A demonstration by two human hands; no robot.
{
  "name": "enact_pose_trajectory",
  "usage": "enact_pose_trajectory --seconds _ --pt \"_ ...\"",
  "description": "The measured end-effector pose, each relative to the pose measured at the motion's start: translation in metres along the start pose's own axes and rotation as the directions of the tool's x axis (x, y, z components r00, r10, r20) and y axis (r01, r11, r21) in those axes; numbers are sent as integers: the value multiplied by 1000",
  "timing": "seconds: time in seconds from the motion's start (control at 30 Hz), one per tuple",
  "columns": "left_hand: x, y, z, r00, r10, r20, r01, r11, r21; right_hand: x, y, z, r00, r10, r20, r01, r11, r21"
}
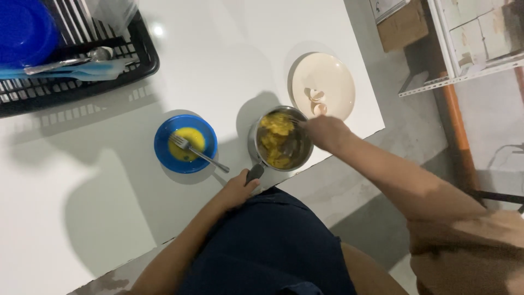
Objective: Adding whisked eggs to dough in a saucepan and mixing them together with a whisk.
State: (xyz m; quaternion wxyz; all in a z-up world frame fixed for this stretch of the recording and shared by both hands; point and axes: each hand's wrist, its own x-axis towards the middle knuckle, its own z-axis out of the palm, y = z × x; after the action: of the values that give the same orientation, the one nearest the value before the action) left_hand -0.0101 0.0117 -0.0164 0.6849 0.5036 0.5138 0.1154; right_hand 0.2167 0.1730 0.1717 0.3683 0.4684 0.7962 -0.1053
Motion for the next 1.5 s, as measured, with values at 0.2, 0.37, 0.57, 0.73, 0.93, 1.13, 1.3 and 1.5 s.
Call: enact_pose_trajectory --seconds 0.2,0.37,0.57,0.73,0.93,1.13,1.3,1.5 --pt "-5 2 21 980 103 -173 -102 995 15 -36 -31 18 929 45 366 -185 915 357" --pt "-8 6 13 978 163 -131 -149 982 113 -14 -8 51 997 -73 -34 79 830 553" --pt "-19 18 4 972 100 -214 -61 981 182 -46 -24 92 970 242 24 -235 911 339" --pt "-12 -13 23 947 246 -208 -211 962 175 -26 -33 83 983 100 -157 -15 884 468" --pt "-32 15 10 948 199 -247 -155 970 187 -49 -28 118 957 136 -256 -29 923 383" --pt "-26 2 12 932 266 -245 -193 939 284 -50 -33 24 950 195 -244 -54 871 489" --pt "-51 24 6 933 227 -281 -130 937 325 -50 -18 113 952 295 -75 -243 885 397" --pt "-59 30 5 962 197 -188 -114 918 380 -81 -48 53 948 117 -294 70 828 556"
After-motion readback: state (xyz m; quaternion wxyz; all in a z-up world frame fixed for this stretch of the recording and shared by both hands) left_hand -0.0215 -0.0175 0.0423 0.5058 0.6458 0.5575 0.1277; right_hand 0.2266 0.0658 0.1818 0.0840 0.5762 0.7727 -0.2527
